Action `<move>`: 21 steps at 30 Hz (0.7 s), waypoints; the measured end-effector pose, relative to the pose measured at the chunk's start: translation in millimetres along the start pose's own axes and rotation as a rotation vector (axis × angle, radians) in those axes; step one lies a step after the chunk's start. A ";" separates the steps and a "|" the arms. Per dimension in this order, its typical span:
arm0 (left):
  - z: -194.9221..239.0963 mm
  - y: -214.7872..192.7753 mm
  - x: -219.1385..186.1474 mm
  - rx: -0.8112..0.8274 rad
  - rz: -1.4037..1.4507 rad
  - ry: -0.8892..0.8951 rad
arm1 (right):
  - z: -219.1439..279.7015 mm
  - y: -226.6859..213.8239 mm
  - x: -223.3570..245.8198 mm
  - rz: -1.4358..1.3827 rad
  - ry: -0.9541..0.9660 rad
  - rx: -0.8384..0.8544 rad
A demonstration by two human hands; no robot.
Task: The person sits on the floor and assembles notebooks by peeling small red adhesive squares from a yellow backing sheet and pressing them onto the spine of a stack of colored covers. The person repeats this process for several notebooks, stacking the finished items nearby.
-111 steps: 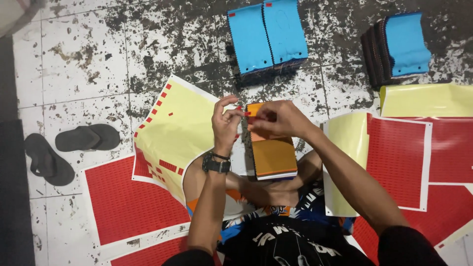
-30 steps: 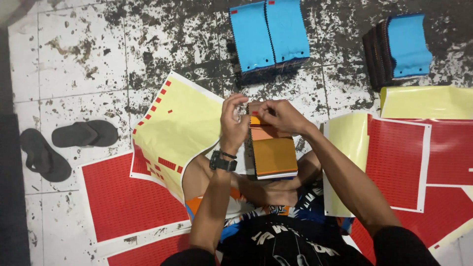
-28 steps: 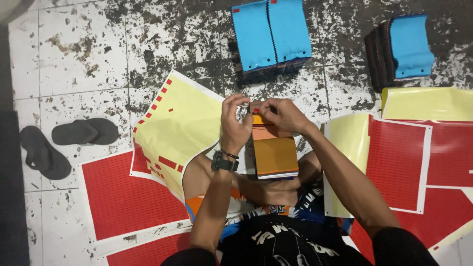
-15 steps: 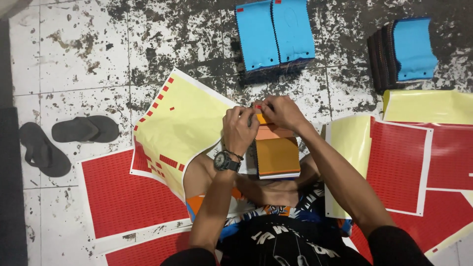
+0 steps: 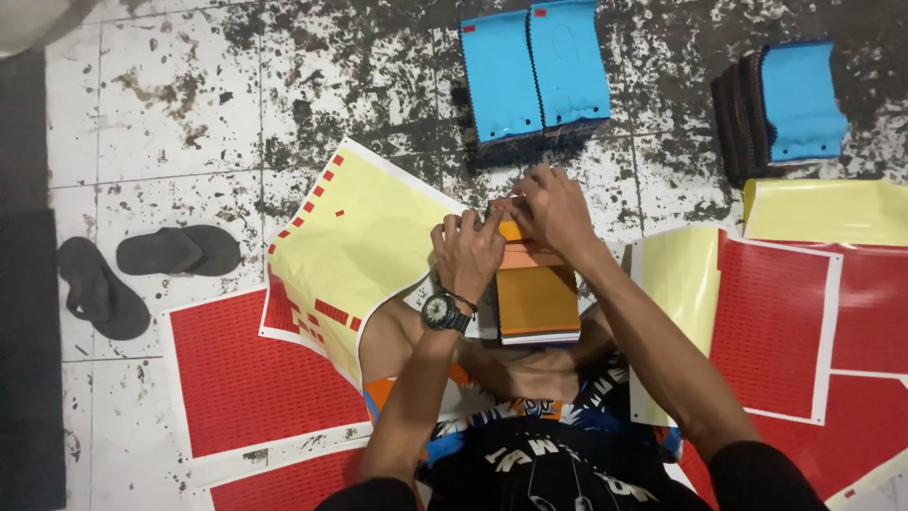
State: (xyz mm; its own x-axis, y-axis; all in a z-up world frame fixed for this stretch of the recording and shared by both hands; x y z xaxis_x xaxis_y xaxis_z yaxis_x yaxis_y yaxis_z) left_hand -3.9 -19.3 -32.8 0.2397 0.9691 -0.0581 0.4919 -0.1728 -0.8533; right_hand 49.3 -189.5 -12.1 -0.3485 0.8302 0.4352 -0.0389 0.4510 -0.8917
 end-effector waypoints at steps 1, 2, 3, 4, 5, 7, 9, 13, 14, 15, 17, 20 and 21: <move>-0.3 -0.6 2.5 -0.001 -0.001 0.001 | -1.3 10.3 -10.2 -0.001 0.000 -0.001; -0.4 -0.6 3.3 0.031 0.038 0.001 | -0.5 19.4 -20.9 -0.026 -0.058 -0.020; -0.7 -0.9 3.8 0.062 0.076 0.001 | 0.6 28.0 -31.7 -0.050 -0.117 -0.038; -3.1 -2.5 3.9 0.055 0.079 0.008 | 2.1 27.7 -30.7 -0.045 -0.114 -0.047; -5.5 -3.8 4.3 0.096 0.158 -0.016 | 3.7 27.3 -29.3 -0.012 -0.132 -0.057; -2.5 -2.0 5.4 0.139 0.235 -0.040 | 9.5 37.6 -35.1 0.018 -0.150 -0.066; 3.2 7.7 6.5 0.174 0.368 -0.125 | 15.6 54.3 -50.2 0.095 -0.392 -0.269; -2.3 -2.5 6.9 0.202 0.489 -0.204 | 25.1 25.5 -24.0 0.132 -0.423 -0.318; -4.9 -6.8 8.0 0.148 0.579 -0.244 | 25.9 36.5 -30.3 0.124 -0.409 -0.337; -7.5 -11.2 9.1 0.094 0.668 -0.285 | 26.8 47.4 -36.5 0.116 -0.395 -0.355; -9.0 -7.3 14.3 0.061 0.773 -0.356 | 30.2 23.0 -10.7 0.107 -0.378 -0.342; -16.0 -6.7 18.3 0.056 1.123 -0.589 | 35.8 -4.0 6.6 -0.018 -0.280 -0.079; -19.4 -6.4 19.0 0.083 1.369 -0.753 | 37.2 -10.2 8.3 -0.130 -0.198 0.170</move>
State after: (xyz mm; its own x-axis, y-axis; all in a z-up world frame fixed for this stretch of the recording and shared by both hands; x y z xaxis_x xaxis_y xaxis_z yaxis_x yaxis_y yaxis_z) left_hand 13.7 -3.2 -18.4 -0.0212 -0.0452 -0.9988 0.2068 -0.9776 0.0399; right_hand 11.9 -199.3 -4.0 -0.5057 0.6812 0.5294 -0.2458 0.4744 -0.8453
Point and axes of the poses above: each hand's wrist, its own z-axis away from the middle knuckle, its own y-axis out of the palm, x = y × z, the point moved 1 cm from there along -z, towards the middle knuckle, and after that the axes turned 9 degrees about -z, right-handed, at the moved point
